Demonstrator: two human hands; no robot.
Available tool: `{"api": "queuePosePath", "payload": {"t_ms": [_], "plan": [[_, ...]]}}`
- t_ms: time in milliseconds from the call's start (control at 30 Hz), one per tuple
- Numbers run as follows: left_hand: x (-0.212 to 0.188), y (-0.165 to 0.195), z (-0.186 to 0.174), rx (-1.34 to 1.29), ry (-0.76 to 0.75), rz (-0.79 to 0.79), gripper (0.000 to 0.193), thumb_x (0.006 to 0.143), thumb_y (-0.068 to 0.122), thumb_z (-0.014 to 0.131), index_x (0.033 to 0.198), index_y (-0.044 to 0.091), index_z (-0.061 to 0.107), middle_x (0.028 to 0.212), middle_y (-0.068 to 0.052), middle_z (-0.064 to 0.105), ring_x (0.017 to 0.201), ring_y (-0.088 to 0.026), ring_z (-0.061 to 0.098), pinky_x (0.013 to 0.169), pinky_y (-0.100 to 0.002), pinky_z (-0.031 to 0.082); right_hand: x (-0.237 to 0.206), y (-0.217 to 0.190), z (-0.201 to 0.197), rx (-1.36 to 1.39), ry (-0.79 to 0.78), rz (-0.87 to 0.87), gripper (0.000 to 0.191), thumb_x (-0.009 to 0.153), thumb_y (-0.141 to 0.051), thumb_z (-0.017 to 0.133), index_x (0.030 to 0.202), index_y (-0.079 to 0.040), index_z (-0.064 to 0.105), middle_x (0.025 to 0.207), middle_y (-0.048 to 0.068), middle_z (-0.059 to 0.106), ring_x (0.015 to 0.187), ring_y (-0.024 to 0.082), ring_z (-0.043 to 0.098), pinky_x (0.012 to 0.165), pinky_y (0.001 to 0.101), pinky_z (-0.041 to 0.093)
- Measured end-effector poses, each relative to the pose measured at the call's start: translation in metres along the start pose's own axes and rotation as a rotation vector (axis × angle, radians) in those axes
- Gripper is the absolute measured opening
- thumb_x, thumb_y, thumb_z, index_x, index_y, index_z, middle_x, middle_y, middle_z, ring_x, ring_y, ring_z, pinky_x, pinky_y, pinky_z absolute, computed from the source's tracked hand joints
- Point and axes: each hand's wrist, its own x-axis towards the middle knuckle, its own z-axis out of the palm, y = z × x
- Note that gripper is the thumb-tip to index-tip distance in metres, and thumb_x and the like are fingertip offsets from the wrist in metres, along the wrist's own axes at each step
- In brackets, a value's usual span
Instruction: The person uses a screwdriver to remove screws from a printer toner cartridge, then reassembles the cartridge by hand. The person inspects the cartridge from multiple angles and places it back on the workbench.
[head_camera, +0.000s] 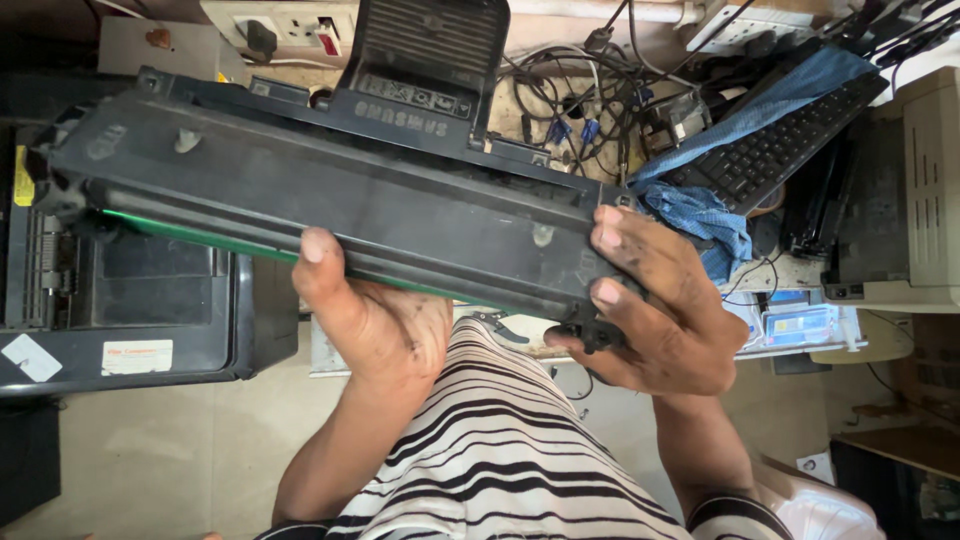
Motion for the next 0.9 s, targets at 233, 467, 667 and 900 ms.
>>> {"api": "queuePosePath", "payload": {"t_ms": [233,467,667,900], "plan": [[-0.003,-0.001,0.000,0.039,0.016,0.032,0.068,0.091,0.047,0.081,0.138,0.005,0.054,0.134,-0.004,0.061,0.127,-0.021,0.058,0.115,-0.044,0.048,-0.001,0.009,0.002,0.007,0.040,-0.032,0.052,0.083,-0.030,0.088,0.114,0.004,0.063,0.119,0.026,0.066,0.116,0.049,0.069,0.101,0.0580,0.064],[0.005,-0.001,-0.004,0.015,0.027,0.082,0.065,0.093,0.044,0.081,0.138,0.006,0.054,0.133,-0.004,0.061,0.126,-0.021,0.059,0.116,-0.044,0.049,-0.001,0.007,0.002,-0.136,-0.078,0.003,0.068,0.080,-0.037,0.094,0.125,-0.005,0.054,0.126,0.022,0.062,0.119,0.044,0.064,0.105,0.0602,0.055],[0.001,0.002,0.009,0.011,0.034,0.030,0.066,0.094,0.046,0.079,0.140,0.006,0.053,0.136,-0.004,0.060,0.129,-0.022,0.058,0.115,-0.046,0.049,-0.006,0.007,0.004,-0.025,-0.031,-0.021,0.057,0.080,-0.021,0.094,0.121,-0.014,0.055,0.133,0.019,0.054,0.124,0.048,0.061,0.104,0.0568,0.056],[0.004,0.006,0.021,0.004,0.068,-0.007,0.062,0.094,0.042,0.076,0.141,0.008,0.052,0.136,-0.005,0.060,0.130,-0.024,0.058,0.115,-0.050,0.049,-0.003,0.006,0.002,0.025,-0.034,-0.006,0.050,0.078,-0.017,0.096,0.108,-0.007,0.058,0.127,0.019,0.058,0.122,0.053,0.062,0.101,0.0613,0.061]]}}
